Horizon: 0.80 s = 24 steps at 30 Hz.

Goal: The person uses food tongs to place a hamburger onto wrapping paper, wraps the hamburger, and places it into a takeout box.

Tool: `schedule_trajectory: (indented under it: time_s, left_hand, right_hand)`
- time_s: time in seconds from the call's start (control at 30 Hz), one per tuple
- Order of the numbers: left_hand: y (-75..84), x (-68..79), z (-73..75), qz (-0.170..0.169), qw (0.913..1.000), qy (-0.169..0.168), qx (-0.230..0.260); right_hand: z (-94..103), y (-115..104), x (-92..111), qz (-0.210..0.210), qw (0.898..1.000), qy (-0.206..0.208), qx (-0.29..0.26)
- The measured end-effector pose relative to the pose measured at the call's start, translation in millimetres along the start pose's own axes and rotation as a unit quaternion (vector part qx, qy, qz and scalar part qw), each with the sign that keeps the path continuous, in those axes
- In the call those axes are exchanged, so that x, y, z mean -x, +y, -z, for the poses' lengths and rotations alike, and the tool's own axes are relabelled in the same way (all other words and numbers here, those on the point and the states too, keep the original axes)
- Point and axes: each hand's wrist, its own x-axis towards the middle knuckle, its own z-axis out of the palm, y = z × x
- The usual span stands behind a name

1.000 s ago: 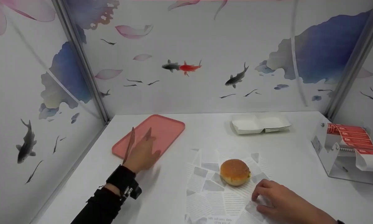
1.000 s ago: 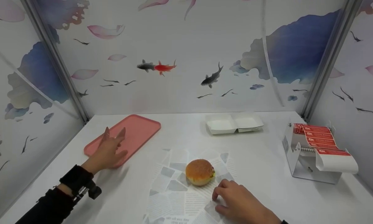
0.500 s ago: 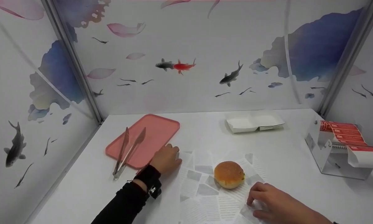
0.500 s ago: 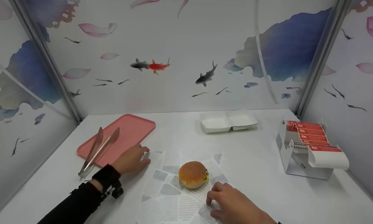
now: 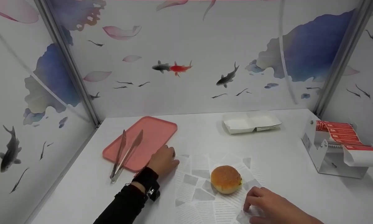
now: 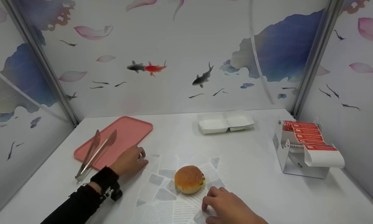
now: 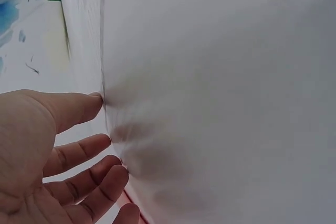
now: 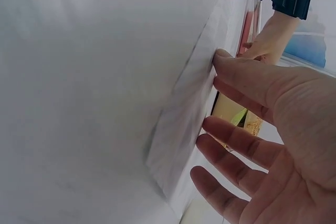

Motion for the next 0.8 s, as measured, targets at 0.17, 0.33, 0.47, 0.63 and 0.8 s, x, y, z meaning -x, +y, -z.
schedule_trajectory:
  time_s: [0.17, 0.33, 0.47, 0.63, 0.8]
  left_hand:
    - [-3.1, -5.7, -6.8, -0.003, 0.9998, 0.014, 0.013]
    - [-21.8, -23.3, -33.5, -0.020, 0.9986, 0.043, -0.023]
    - [-24.0, -30.4, -37.5, -0.014, 0.9982, 0.023, -0.054]
    - [-7.4, -23.4, -14.2, -0.001, 0.9994, -0.022, -0.028]
    - [4.3, -15.3, 2.5, 0.006, 0.9985, -0.054, 0.012]
  right_hand:
    - [4.5, -0.3, 2.1, 0.003, 1.000, 0.007, 0.017]
    - [10.6, 3.3, 3.0, -0.053, 0.998, 0.007, 0.044]
    - [11.5, 5.6, 0.7, -0.076, 0.996, -0.006, 0.042]
    - [10.3, 7.7, 0.7, -0.072, 0.997, -0.006, 0.039]
    - [6.2, 11.3, 4.7, -0.016, 0.997, 0.020, 0.077]
